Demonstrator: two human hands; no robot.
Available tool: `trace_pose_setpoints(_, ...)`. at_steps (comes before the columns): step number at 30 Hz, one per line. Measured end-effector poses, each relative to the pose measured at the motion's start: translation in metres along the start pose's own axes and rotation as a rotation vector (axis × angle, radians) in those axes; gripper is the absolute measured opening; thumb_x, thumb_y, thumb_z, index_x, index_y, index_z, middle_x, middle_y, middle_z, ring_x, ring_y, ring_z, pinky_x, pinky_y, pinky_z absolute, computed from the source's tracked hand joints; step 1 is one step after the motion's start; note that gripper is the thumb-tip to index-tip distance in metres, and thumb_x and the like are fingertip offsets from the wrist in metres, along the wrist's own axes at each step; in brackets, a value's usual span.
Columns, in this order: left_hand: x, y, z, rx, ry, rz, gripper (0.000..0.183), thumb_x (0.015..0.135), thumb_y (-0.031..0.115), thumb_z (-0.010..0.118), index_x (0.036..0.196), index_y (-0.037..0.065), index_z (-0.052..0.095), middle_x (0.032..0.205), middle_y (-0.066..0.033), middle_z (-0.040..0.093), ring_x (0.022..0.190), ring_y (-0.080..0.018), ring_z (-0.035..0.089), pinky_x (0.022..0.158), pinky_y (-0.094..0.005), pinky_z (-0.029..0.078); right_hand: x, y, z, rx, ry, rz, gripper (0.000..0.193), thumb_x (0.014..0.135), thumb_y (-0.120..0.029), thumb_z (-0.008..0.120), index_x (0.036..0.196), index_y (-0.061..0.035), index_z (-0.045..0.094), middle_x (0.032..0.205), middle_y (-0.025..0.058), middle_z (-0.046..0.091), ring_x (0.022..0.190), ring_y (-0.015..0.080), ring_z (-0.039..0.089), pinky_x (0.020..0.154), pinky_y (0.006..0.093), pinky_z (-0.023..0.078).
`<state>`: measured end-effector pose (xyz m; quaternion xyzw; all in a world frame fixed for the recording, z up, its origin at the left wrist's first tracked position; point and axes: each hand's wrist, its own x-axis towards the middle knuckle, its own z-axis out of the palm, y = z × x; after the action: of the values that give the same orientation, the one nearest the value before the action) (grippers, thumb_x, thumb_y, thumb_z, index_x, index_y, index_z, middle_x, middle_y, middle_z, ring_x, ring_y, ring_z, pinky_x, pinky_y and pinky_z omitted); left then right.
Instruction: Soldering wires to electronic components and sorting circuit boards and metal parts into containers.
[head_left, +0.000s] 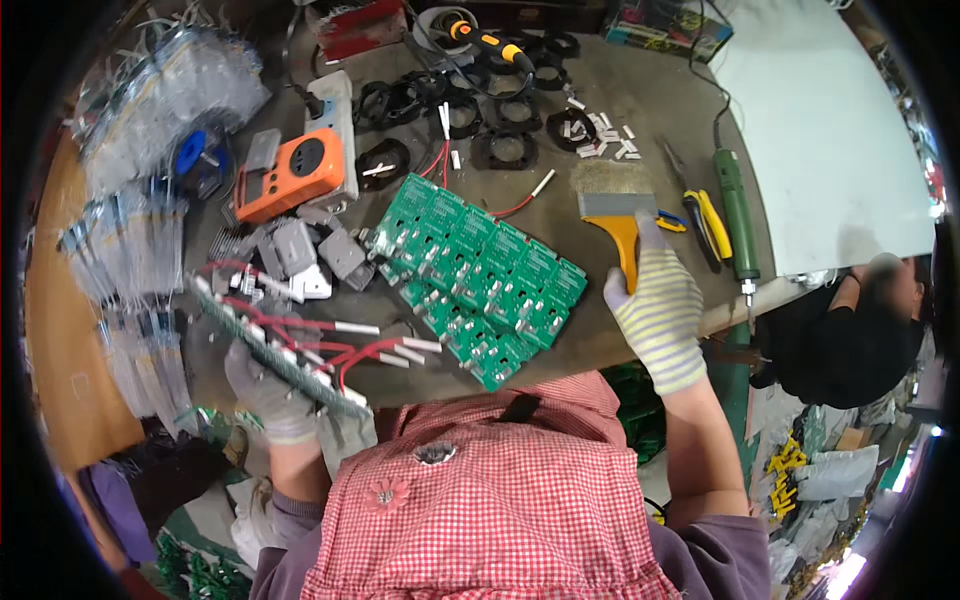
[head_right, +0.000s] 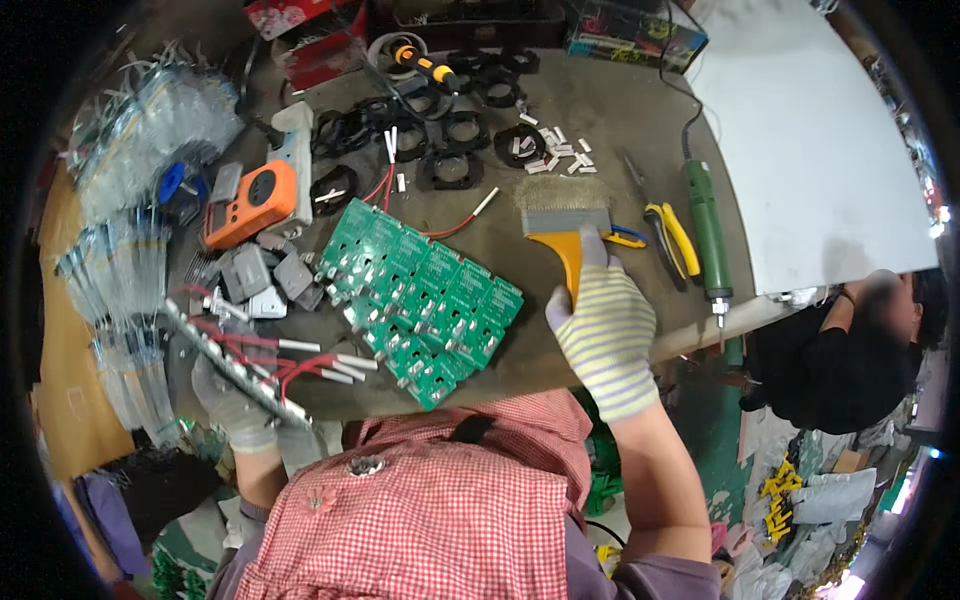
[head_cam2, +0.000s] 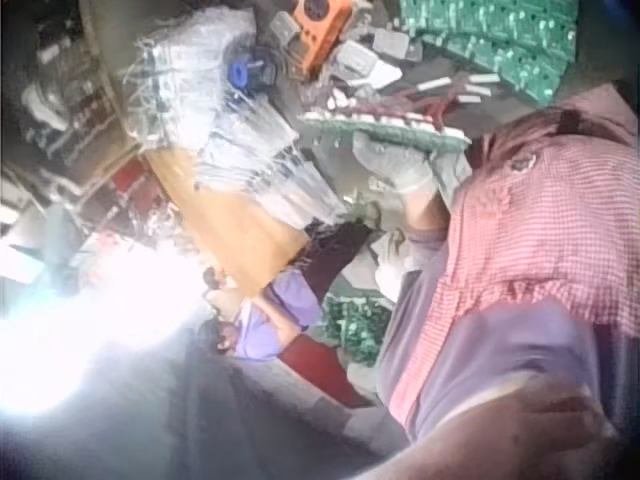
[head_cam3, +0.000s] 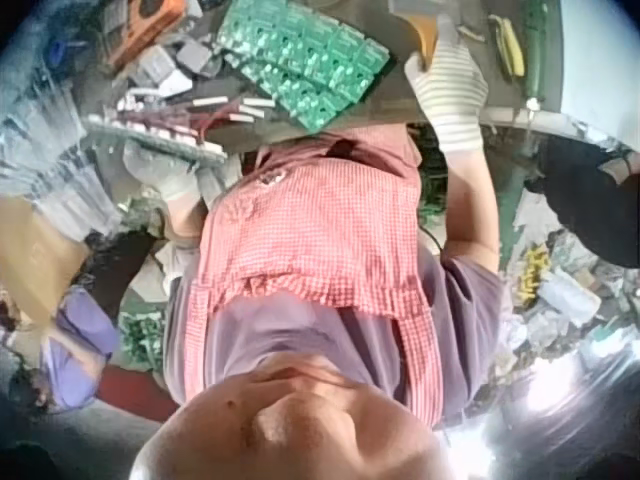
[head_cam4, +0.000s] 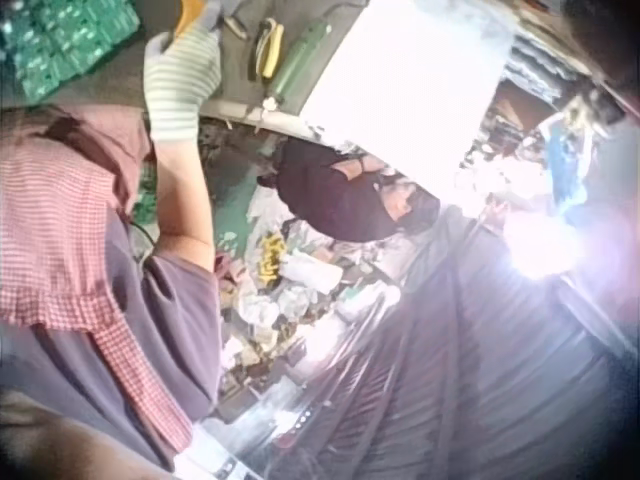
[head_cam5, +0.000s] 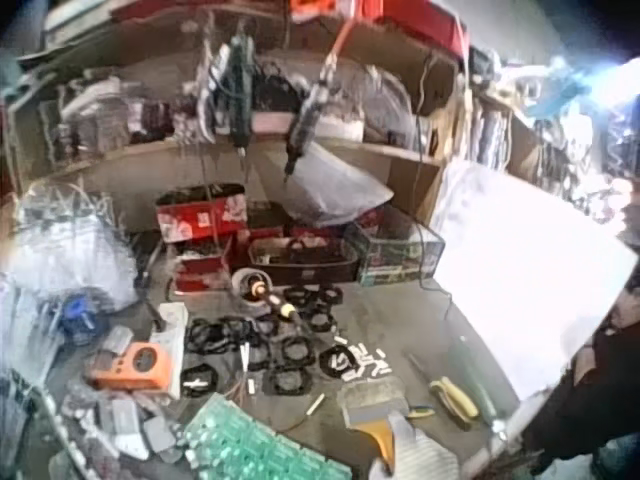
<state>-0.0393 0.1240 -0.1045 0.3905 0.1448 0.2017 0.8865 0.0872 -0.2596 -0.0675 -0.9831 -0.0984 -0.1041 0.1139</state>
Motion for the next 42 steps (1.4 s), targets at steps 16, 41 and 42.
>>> trace_pose_setpoints(16, -0.026, 0.017, 0.101, -0.074, 0.033, -0.086, 0.036, 0.091, 0.037, 0.058, 0.11, 0.006, 0.06, 0.093, -0.0103, 0.066, 0.084, -0.0233, 0.066, 0.076, -0.042, 0.057, 0.122, -0.002, -0.053, 0.312, 0.394, -0.309, 0.036, 0.077, -0.008, 0.067, 0.113, -0.0043, 0.063, 0.106, 0.0147, 0.063, 0.093, 0.0304, 0.063, 0.084, 0.0382, 0.051)
trace_pose_setpoints(41, 0.031, 0.011, 0.194, 0.888, -1.172, 0.45, 0.033, 0.079, 0.01, 0.073, 0.111, 0.009, 0.067, 0.109, -0.0109, 0.067, 0.099, -0.0309, 0.066, 0.084, -0.0395, 0.052, 0.139, 0.035, -0.059, 1.233, -0.935, -0.338, 0.058, 0.088, -0.044, 0.064, 0.122, 0.0037, 0.059, 0.117, 0.0149, 0.064, 0.113, 0.0298, 0.062, 0.098, 0.0367, 0.048)
trace_pose_setpoints(42, 0.028, 0.011, 0.192, 0.852, -1.104, 0.401, 0.03, 0.08, 0.01, 0.073, 0.11, 0.008, 0.069, 0.11, -0.0116, 0.067, 0.099, -0.0298, 0.066, 0.084, -0.0382, 0.052, 0.154, 0.058, -0.043, 1.261, -1.008, -0.139, 0.054, 0.09, -0.043, 0.062, 0.117, 0.0038, 0.061, 0.11, 0.0149, 0.067, 0.101, 0.0298, 0.066, 0.088, 0.036, 0.054)
